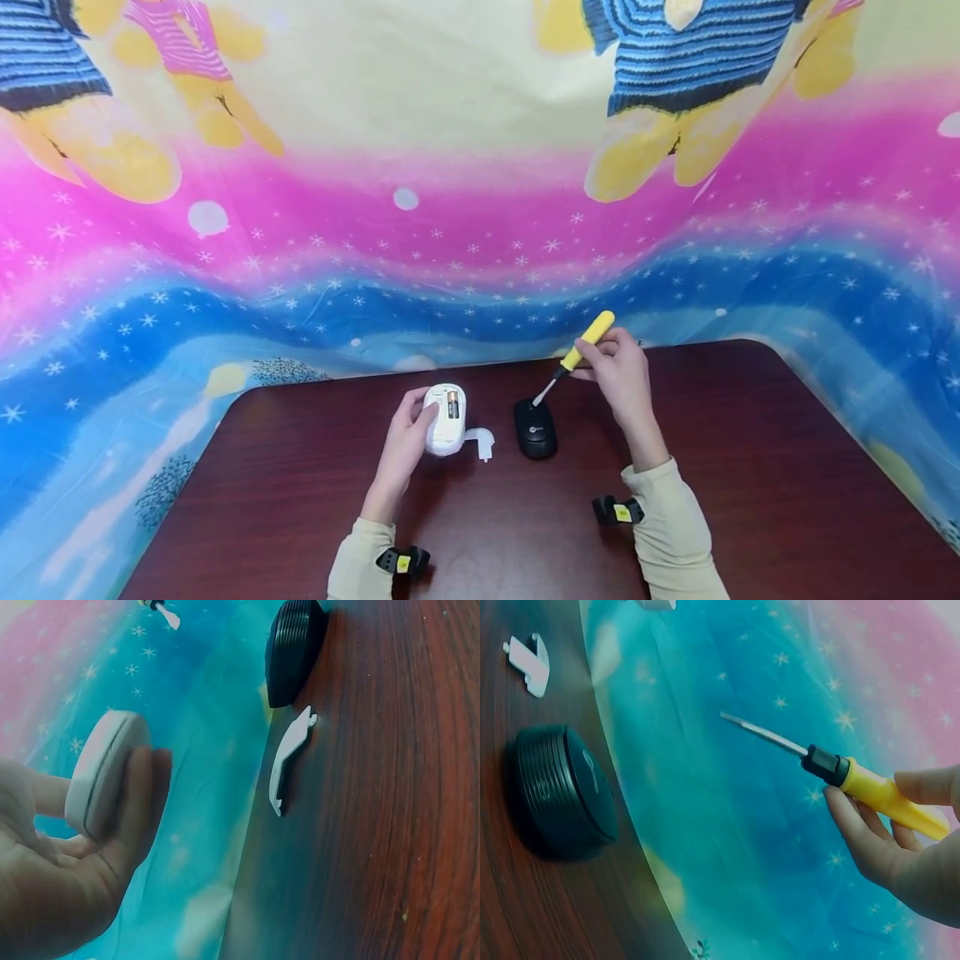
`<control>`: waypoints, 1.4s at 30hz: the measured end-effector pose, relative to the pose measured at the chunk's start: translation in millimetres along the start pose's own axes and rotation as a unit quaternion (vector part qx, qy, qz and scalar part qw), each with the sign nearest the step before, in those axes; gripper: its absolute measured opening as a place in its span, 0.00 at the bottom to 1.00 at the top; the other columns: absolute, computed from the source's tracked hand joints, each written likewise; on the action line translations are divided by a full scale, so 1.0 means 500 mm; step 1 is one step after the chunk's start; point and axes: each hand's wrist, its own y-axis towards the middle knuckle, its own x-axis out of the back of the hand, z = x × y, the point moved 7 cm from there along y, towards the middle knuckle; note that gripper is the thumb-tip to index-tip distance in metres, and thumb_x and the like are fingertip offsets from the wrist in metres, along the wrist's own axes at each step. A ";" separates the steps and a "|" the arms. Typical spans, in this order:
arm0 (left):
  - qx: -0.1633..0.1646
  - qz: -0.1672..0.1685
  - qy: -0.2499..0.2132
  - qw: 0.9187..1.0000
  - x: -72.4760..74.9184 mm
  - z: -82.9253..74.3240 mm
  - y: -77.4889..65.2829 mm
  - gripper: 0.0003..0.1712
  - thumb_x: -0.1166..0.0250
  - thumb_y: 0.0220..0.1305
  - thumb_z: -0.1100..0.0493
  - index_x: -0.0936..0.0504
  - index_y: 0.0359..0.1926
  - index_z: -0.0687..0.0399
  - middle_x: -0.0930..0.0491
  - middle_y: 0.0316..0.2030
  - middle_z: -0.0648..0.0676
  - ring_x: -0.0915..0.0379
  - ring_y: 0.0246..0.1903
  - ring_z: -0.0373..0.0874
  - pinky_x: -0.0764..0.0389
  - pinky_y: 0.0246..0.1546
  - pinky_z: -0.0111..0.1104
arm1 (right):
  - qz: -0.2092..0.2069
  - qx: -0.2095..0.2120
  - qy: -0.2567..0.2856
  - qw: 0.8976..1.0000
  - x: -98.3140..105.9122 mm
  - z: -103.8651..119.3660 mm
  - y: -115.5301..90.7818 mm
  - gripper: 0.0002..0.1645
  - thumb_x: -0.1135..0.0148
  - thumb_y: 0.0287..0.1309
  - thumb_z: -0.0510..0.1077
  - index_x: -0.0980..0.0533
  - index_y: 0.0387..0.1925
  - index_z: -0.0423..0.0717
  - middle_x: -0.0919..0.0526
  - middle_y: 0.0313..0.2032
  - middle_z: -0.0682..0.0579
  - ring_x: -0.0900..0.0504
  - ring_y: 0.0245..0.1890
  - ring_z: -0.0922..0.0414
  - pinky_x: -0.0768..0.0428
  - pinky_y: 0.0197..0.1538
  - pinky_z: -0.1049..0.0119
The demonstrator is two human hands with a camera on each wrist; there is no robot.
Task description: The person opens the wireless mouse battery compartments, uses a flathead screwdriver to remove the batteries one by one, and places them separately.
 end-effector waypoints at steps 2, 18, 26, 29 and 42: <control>-0.001 0.006 0.004 1.000 -0.002 0.000 -0.001 0.17 0.43 0.73 0.65 0.24 0.60 0.67 0.16 0.44 0.66 0.20 0.39 0.50 0.22 0.43 0.38 | 0.000 0.000 0.041 0.999 -0.006 0.002 -0.001 0.21 0.38 0.73 0.40 0.35 0.55 0.29 0.16 0.37 0.54 0.12 0.35 0.63 0.14 0.42 0.66; 0.003 0.024 0.013 1.000 -0.014 0.000 -0.002 0.19 0.38 0.72 0.62 0.22 0.59 0.67 0.15 0.44 0.65 0.21 0.39 0.46 0.23 0.44 0.38 | 0.052 0.079 0.175 0.980 -0.087 0.029 -0.018 0.16 0.42 0.71 0.29 0.30 0.56 0.37 0.14 0.47 0.45 0.11 0.47 0.56 0.17 0.52 0.63; 0.012 0.018 0.023 1.000 -0.017 0.004 -0.001 0.19 0.37 0.70 0.62 0.21 0.58 0.66 0.14 0.41 0.62 0.22 0.36 0.44 0.24 0.43 0.37 | 0.068 0.108 0.203 0.971 -0.124 0.034 -0.029 0.15 0.43 0.70 0.27 0.27 0.55 0.37 0.13 0.48 0.43 0.11 0.49 0.53 0.16 0.52 0.61; 0.015 0.015 0.019 1.000 -0.020 0.007 0.000 0.18 0.36 0.69 0.62 0.21 0.57 0.65 0.14 0.41 0.62 0.22 0.36 0.44 0.23 0.43 0.36 | 0.070 0.108 0.193 0.973 -0.135 0.033 -0.033 0.14 0.42 0.70 0.27 0.28 0.55 0.35 0.13 0.48 0.43 0.12 0.49 0.52 0.16 0.53 0.60; 0.063 0.059 -0.080 0.993 -0.037 0.017 -0.007 0.21 0.39 0.73 0.60 0.25 0.63 0.64 0.18 0.43 0.64 0.19 0.24 0.47 0.17 0.22 0.59 | 0.087 0.125 0.125 0.980 -0.171 0.020 -0.044 0.17 0.35 0.66 0.30 0.27 0.54 0.32 0.11 0.47 0.42 0.11 0.47 0.57 0.16 0.52 0.60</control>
